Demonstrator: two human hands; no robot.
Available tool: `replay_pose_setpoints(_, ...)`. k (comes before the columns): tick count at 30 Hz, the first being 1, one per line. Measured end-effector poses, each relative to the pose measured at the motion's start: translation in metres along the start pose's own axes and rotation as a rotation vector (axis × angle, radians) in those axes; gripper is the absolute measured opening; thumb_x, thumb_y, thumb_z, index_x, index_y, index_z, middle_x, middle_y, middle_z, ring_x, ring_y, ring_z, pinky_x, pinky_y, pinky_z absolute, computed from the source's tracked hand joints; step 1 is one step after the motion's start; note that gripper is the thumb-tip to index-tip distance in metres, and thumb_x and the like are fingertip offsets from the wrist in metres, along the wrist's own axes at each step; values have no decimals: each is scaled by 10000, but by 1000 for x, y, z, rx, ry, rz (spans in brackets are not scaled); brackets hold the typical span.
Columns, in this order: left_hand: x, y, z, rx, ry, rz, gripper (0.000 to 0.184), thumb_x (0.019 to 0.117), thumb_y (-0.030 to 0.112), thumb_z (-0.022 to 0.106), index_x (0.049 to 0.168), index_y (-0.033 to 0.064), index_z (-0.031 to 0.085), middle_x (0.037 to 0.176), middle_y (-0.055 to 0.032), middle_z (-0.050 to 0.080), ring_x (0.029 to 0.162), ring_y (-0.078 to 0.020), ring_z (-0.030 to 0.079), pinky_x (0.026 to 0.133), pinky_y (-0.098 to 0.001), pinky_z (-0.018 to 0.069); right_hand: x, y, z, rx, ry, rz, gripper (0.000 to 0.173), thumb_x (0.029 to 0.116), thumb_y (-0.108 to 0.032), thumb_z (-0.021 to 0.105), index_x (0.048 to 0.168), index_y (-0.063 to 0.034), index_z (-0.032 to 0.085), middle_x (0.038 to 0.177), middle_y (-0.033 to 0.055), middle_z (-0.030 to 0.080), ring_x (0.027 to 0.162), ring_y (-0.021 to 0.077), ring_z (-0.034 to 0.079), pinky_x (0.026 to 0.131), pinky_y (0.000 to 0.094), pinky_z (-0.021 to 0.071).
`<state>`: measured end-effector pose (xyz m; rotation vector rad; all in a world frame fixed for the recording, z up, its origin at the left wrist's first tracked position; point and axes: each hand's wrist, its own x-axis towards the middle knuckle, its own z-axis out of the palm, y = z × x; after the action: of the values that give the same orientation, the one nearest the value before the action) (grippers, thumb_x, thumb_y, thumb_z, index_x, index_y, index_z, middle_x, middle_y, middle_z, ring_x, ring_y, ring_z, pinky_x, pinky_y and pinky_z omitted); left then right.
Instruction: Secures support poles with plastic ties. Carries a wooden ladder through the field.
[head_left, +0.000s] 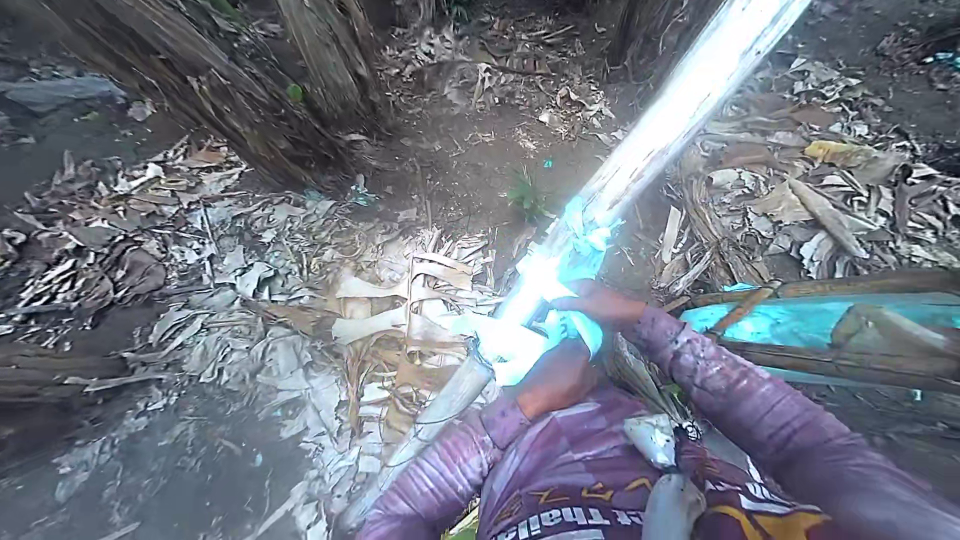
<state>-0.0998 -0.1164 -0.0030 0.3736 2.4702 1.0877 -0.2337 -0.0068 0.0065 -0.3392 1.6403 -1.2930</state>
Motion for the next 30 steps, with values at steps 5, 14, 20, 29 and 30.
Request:
replay_pose_setpoints(5,-33,-16,-44,-164,309,24,422,1002,284,631,1295,-18,659,1205,-168,704,1138,-267,675,1031,-446,528,-9,15,-18,128,-3,-18,251,1065,-167,507,1231,-44,649,975,62,730,837,116,697,793,308,595)
replay_pose_setpoints(14,8,-44,4,-983,412,-197,333,1074,202,474,1260,-38,611,1204,-134,694,1039,-184,696,920,-378,588,-10,20,-15,379,57,-81,275,951,-155,515,1166,-78,668,911,46,740,800,119,711,746,316,614)
replay_pose_setpoints(20,5,-35,8,-1202,226,-186,206,1034,106,563,1157,-30,657,989,-67,735,910,-117,707,878,-334,595,-14,18,-19,200,26,-113,290,976,-97,485,1196,-27,661,996,84,750,875,135,717,811,317,603)
replay_pose_setpoints(29,-25,-58,-42,-191,414,-170,373,1067,288,481,1220,8,672,1091,-158,713,1059,-262,686,985,-483,528,-30,1,-52,-213,53,-120,97,989,-134,657,974,-43,688,817,36,694,746,89,658,727,293,561)
replay_pose_setpoints(30,-24,-53,-44,-130,393,-165,376,1065,288,476,1225,7,668,1070,-170,719,1050,-296,692,978,-516,525,-31,-2,-51,-164,60,-148,79,975,-114,662,959,-42,689,813,37,705,742,91,667,723,291,570)
